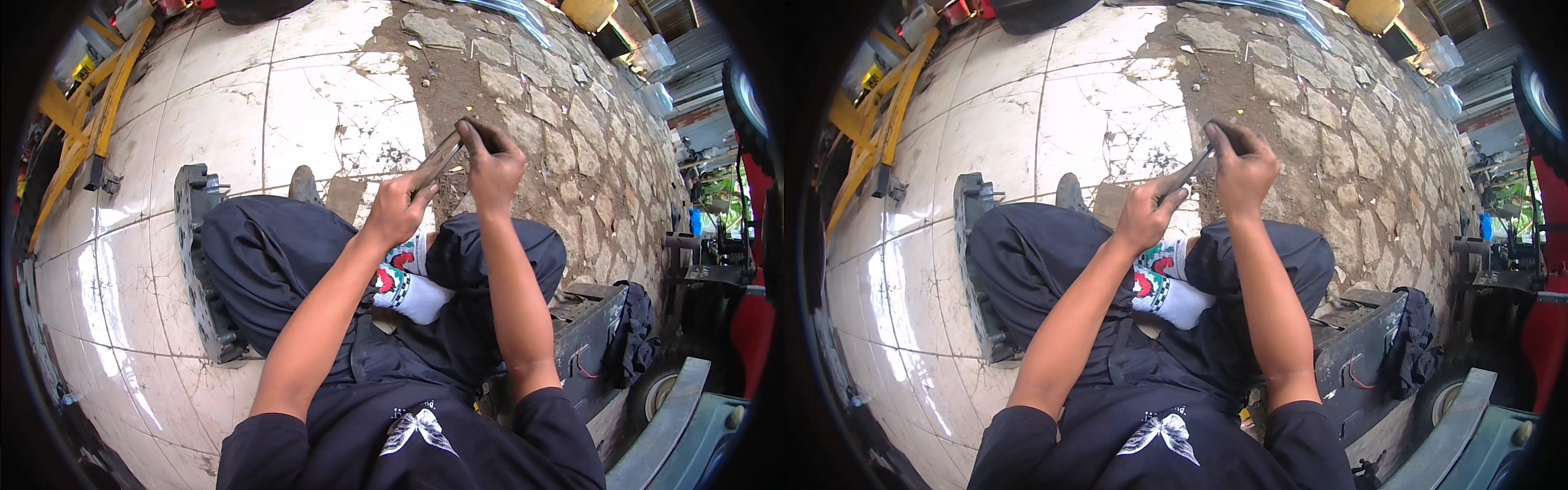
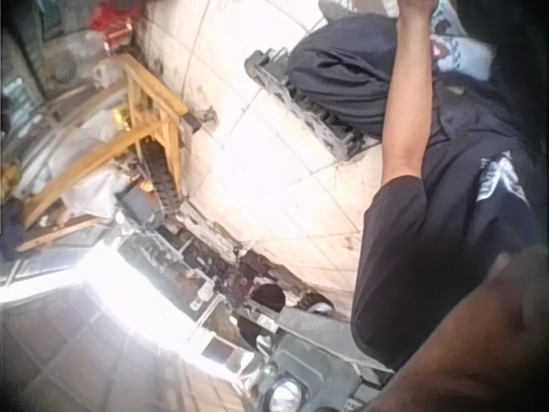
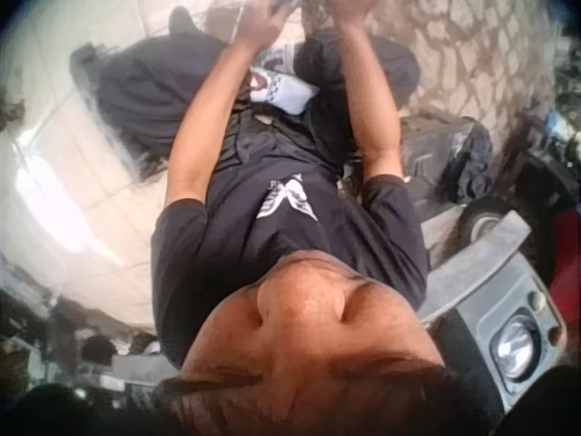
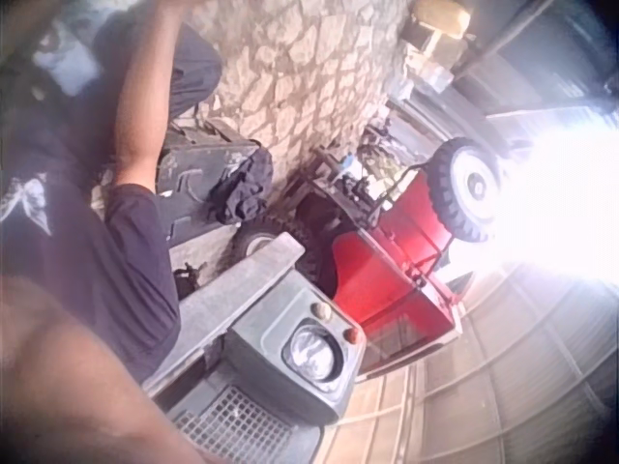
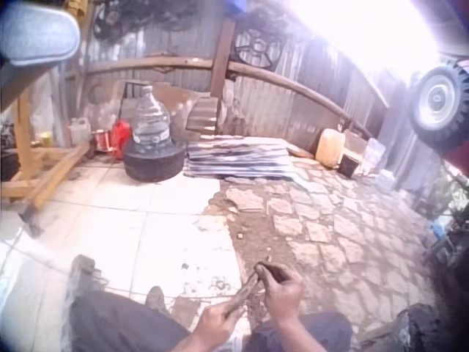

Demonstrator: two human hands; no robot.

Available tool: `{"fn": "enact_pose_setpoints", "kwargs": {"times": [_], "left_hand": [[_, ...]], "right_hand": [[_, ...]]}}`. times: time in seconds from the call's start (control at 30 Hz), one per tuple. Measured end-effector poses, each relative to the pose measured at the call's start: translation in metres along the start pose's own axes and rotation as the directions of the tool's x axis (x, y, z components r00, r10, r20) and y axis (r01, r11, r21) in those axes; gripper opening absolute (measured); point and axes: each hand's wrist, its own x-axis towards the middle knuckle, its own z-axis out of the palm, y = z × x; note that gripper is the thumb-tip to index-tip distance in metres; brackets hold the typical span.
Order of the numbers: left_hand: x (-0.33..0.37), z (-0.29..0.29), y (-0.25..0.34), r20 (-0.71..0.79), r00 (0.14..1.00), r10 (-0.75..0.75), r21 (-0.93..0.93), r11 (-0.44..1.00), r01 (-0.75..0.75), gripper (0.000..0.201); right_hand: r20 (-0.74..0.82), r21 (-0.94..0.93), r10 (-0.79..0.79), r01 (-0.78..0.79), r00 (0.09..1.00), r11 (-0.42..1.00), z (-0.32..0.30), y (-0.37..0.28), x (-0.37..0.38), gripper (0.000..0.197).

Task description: The person sits on the floor and scrubs a metal brake disc with a small abrasive block, rotating the disc to clean both faces and the edges. The person repeatedly flips the disc and continues scrubbing until the end of the clip.

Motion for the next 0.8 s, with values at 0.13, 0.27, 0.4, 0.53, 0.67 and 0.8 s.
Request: {"fn": "enact_pose_setpoints", "kwargs": {"times": [0.13, 0.27, 0.4, 0.53, 0.67, 0.8], "left_hand": [[-0.007, -0.006, 0.004, 0.027, 0.999, -0.036, -0.017, 0.999, 0.036, 0.036], [-0.012, -0.001, -0.003, 0.029, 0.999, -0.037, -0.029, 0.999, 0.037, 0.036], [-0.012, -0.004, -0.006, 0.002, 0.999, -0.033, -0.09, 0.995, 0.033, 0.035], [-0.004, -0.007, -0.004, 0.052, 0.995, -0.081, -0.057, 0.995, 0.084, 0.034], [-0.011, -0.015, 0.001, 0.045, 0.996, -0.083, -0.066, 0.994, 0.086, 0.035], [-0.009, -0.02, -0.004, 0.027, 0.995, -0.092, -0.069, 0.993, 0.094, 0.037]], "right_hand": [[0.099, -0.13, -0.152, 0.165, 0.983, 0.978, -0.006, -0.008, -0.017, 0.015], [-0.042, 0.05, 0.079, -0.077, 0.996, 0.996, -0.006, 0.004, 0.018, 0.018], [0.244, -0.138, -0.155, 0.192, 0.957, 0.972, -0.015, -0.022, -0.026, 0.013], [-0.005, 0.033, 0.103, -0.103, 0.995, 0.994, -0.008, -0.003, 0.017, 0.013], [0.186, -0.099, -0.135, 0.155, 0.973, 0.983, -0.007, -0.014, -0.025, 0.012], [0.038, 0.048, 0.081, -0.083, 0.996, 0.995, 0.001, -0.003, 0.018, 0.013]]}}
